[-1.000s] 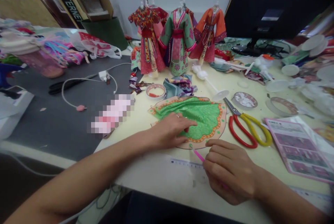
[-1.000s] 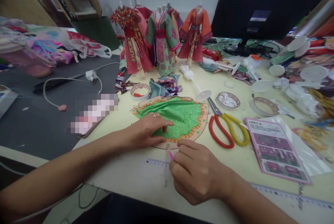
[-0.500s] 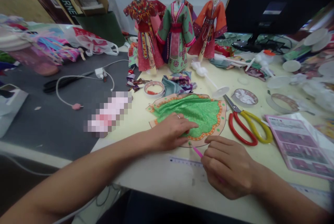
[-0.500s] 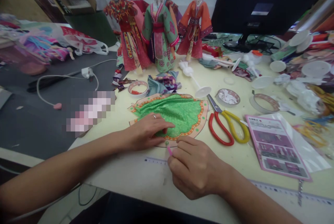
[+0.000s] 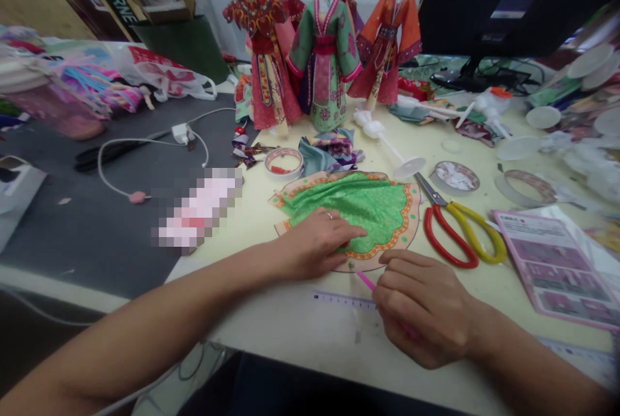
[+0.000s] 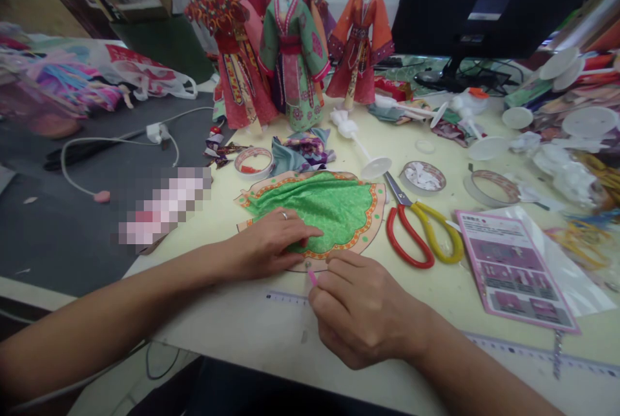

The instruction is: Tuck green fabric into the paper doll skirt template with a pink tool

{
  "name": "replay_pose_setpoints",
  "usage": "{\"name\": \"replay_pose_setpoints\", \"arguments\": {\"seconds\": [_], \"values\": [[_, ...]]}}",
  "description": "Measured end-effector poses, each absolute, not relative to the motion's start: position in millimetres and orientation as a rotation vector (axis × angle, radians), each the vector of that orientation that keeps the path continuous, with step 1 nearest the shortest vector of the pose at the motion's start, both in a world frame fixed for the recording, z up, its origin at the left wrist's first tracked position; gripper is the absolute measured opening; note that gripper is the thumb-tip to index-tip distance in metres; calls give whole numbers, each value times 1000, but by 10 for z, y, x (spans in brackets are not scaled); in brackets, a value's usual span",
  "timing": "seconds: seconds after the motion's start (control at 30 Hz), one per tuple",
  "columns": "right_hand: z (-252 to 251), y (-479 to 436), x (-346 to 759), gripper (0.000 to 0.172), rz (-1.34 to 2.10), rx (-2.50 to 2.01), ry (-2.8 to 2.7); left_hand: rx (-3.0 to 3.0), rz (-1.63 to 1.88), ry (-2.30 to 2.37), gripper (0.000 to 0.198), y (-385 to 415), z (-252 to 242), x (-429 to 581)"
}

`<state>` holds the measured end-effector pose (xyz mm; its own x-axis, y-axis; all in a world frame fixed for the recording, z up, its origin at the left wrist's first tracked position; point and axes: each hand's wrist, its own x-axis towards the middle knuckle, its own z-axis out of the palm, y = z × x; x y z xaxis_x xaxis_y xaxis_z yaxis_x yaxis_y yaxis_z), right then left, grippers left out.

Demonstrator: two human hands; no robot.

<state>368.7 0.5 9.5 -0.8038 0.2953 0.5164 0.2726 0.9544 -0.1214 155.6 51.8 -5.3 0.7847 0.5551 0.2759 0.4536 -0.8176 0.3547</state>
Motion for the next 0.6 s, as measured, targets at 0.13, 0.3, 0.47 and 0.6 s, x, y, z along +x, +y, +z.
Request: {"name": "replay_pose_setpoints", "arguments": {"seconds": [0.13,0.3,0.47,0.6], "values": [[100,8,3679,11,52,-408,-2549,2701,547,774,33,522,-56,1554],[81,6,3682,11,41,-422,-2544,2706,555,781,32,523,-66,1557],[72,14,3685,9,51,-434,-2542,2720,547,774,31,516,-58,1563],[75,20,3670,11,52,-430,-2528,2733,548,767,30,511,-55,1565]]}}
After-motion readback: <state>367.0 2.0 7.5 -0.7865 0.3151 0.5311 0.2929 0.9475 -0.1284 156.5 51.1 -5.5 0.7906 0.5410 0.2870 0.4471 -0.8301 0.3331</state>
